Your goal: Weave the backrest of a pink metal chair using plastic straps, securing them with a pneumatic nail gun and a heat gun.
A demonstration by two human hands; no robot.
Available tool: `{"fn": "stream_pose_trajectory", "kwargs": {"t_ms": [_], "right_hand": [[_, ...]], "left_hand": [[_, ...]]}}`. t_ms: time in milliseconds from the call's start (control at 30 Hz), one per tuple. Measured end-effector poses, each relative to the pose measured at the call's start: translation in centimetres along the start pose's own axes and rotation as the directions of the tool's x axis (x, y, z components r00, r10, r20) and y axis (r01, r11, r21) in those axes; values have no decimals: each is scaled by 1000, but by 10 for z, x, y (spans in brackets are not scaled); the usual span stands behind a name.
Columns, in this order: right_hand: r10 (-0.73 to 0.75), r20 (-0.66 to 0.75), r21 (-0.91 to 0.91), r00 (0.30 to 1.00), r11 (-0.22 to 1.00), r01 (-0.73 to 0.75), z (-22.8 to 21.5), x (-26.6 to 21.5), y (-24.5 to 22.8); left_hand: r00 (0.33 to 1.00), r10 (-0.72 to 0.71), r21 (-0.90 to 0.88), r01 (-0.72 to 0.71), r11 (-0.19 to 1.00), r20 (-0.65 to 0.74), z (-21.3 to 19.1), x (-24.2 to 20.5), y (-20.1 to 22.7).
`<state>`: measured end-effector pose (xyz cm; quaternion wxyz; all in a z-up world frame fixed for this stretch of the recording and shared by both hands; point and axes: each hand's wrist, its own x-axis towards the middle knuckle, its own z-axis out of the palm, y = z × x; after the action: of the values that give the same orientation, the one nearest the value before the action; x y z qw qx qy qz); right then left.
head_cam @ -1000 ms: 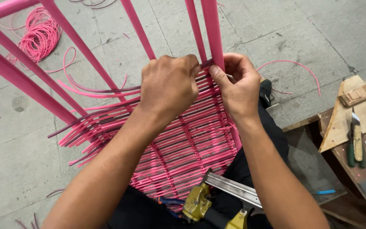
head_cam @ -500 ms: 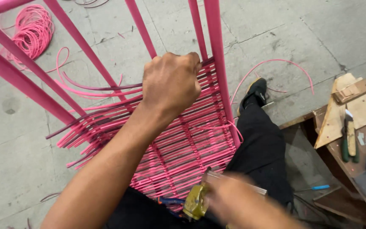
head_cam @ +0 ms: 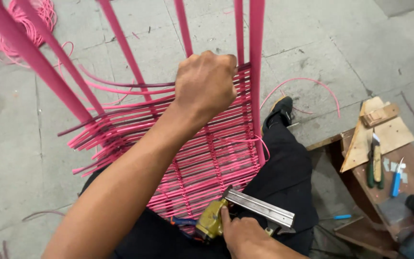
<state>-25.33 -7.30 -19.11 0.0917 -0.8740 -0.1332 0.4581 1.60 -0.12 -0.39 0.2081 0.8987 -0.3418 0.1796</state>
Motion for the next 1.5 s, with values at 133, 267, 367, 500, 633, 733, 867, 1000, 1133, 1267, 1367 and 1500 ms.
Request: {"fn": "stream_pose_trajectory", "kwargs": {"t_ms": [133,267,367,500,633,733,867,1000,1133,1267,1367,1500], "right_hand": [[-48,-19,115,999,992,50,-50,-40,12],[-58,-323,432,945,879,202,-84,-69,41],[26,-549,573,835,739,354,-109,-90,49],[342,-625,754,702,496,430,-139,-103,49],[320,-830,557,456,446,701,-156,-89,48],[377,-844,526,382,441,727,-165,-82,50],[401,-814,573,420,436,694,-172,-80,55],[366,-835,546,412,449,707,-178,-79,55],[395,-815,574,423,457,679,-180,-81,51],[406,-822,562,399,474,677,-182,-83,46],[417,-818,567,397,461,683,-182,-83,47],[418,-809,581,413,461,671,-179,-82,50]], "left_hand": [[998,-19,16,18,1000,58,1,1,-2],[1000,23,4,-23,1000,16,2,3,-3],[999,24,-2,-23,1000,27,2,3,-4],[963,-75,15,73,997,261,-3,7,0],[999,36,-7,-35,999,36,1,4,-3],[997,69,-4,-69,998,-20,-1,3,-3],[999,45,-23,-45,999,19,0,2,-4],[998,57,-36,-57,998,-16,1,1,-5],[997,66,-18,-67,998,-28,1,1,-4],[994,85,-23,-87,996,-70,4,1,-6],[990,93,-31,-97,995,-104,5,0,-7],[998,53,-27,-53,998,13,7,2,-6]]}}
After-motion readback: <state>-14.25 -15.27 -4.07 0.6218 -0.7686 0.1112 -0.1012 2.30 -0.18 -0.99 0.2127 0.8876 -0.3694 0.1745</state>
